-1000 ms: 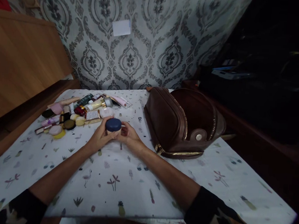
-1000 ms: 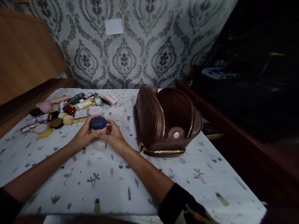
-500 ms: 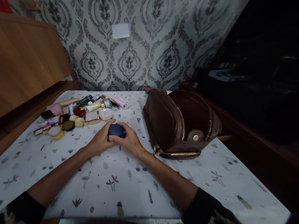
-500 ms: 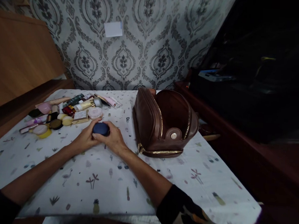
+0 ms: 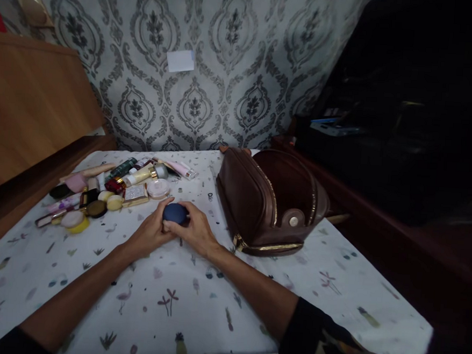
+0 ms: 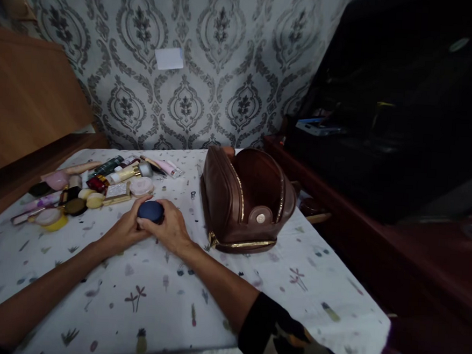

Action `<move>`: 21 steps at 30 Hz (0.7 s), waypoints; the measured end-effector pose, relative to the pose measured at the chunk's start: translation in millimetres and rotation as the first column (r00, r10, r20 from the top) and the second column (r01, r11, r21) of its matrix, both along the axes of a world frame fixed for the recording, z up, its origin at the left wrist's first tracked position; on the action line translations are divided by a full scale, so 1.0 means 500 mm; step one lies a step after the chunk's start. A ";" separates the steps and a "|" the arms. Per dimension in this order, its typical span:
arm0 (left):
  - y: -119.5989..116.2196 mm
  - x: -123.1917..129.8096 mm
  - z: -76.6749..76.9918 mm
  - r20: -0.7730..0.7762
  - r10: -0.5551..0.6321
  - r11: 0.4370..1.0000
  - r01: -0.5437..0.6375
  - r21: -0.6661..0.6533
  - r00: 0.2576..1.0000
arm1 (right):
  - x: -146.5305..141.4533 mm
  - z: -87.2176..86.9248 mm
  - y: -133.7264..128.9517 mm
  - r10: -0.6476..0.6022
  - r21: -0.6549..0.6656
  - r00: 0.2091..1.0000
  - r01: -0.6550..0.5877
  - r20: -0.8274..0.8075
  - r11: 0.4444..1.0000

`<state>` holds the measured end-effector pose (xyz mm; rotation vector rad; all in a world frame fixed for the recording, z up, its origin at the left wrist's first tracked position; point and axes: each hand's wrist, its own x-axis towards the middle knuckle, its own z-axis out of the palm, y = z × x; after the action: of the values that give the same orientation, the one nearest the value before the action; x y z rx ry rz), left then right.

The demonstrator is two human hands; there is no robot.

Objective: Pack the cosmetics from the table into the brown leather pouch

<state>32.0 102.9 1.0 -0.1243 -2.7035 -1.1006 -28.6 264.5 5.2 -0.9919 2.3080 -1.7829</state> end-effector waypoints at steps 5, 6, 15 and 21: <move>0.002 -0.005 0.008 -0.080 0.025 0.991 -0.014 0.133 0.996 | -0.002 0.003 0.000 0.012 -0.100 0.995 -0.002 0.098 0.995; 0.002 -0.007 0.009 -0.097 0.030 0.983 -0.012 0.181 0.995 | -0.005 0.001 -0.001 0.019 -0.135 0.990 0.000 0.138 0.991; -0.004 -0.017 0.000 -0.170 -0.032 0.999 0.030 -0.018 0.985 | -0.036 -0.040 -0.012 0.046 -0.174 0.993 -0.026 0.111 0.984; -0.014 -0.026 -0.006 -0.150 -0.042 0.989 0.020 -0.144 0.988 | -0.049 -0.053 -0.005 -0.055 -0.092 0.994 0.047 -0.091 0.995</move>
<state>19.1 95.6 -1.8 -0.2639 -2.6478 -0.8666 -52.9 261.9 -21.3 -1.0610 2.3463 -1.9149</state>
